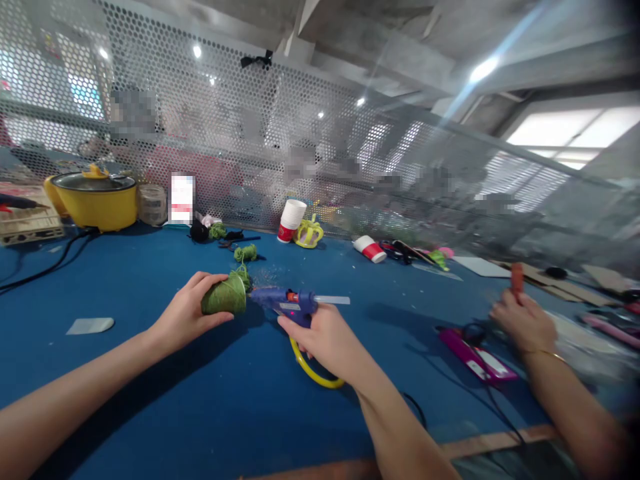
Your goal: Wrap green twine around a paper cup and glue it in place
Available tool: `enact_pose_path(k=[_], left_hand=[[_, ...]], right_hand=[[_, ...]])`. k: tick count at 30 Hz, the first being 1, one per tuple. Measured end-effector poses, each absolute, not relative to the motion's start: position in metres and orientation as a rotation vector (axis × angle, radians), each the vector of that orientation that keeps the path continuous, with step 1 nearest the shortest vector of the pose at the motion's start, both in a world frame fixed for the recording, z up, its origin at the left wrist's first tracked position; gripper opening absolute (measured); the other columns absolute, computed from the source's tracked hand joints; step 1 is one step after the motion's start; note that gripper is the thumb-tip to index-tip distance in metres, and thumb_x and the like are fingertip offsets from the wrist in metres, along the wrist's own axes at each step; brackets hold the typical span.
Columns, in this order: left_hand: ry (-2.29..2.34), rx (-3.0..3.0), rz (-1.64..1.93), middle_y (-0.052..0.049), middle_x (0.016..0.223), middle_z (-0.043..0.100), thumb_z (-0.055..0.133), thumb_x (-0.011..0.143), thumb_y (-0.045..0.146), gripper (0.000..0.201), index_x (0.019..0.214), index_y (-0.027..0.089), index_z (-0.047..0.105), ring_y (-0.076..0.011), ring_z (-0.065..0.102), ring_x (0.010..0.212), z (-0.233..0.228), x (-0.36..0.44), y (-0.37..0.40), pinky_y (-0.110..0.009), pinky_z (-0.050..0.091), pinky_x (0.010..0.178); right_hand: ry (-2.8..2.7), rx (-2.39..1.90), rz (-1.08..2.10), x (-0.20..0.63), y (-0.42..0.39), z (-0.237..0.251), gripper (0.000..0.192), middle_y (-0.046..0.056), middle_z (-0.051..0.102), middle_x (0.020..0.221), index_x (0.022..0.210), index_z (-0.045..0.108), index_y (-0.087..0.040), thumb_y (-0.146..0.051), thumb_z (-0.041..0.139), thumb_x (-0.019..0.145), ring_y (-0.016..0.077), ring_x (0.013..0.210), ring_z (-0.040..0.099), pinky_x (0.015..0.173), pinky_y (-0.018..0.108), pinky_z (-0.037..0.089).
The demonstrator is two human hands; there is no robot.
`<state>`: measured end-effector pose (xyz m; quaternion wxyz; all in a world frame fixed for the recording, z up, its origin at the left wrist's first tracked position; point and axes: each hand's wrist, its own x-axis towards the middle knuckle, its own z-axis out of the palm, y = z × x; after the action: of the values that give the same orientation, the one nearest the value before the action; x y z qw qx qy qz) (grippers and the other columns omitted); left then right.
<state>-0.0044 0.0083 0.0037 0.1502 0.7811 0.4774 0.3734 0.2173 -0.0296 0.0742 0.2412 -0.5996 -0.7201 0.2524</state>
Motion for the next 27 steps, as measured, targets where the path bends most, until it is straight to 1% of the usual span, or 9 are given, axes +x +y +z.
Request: enact_pose_path(k=[8,13,27], left_hand=[[1.395,2.249,1.071,-0.007,0.106,0.051,0.061,0.073,0.039,0.051,0.117,0.021,0.044,-0.0236,0.056,0.095,0.0045,-0.0053,0.0086,-0.038,0.045,0.084],[1.388,2.245,1.071,-0.007,0.105,0.051,0.061,0.073,0.038,0.05,0.117,0.02,0.045,-0.0237,0.056,0.095,0.0062,-0.0044,0.0072,-0.039,0.045,0.084],[1.401,2.228,1.049,-0.008,0.103,0.052,0.061,0.073,0.039,0.052,0.117,0.016,0.046,-0.0234,0.056,0.093,0.0061,-0.0049,0.0082,-0.037,0.045,0.082]], right_hand=[[-1.898,-1.631,0.69,0.2153,-0.0301,0.0764,0.012,-0.005,0.049,0.039,0.067,0.055,-0.017,-0.026,0.054,0.075,0.0094,0.032,0.046,0.037,0.019,0.04],[-1.908,-1.642,0.689,0.2143,-0.0305,0.0757,0.011,-0.004,0.049,0.039,0.07,0.057,-0.016,-0.025,0.053,0.075,0.0101,0.033,0.046,0.037,0.02,0.041],[-1.945,-1.645,0.669,0.2151,-0.0306,0.0735,0.013,-0.004,0.05,0.041,0.075,0.059,-0.016,-0.027,0.053,0.076,0.011,0.034,0.047,0.04,0.021,0.04]])
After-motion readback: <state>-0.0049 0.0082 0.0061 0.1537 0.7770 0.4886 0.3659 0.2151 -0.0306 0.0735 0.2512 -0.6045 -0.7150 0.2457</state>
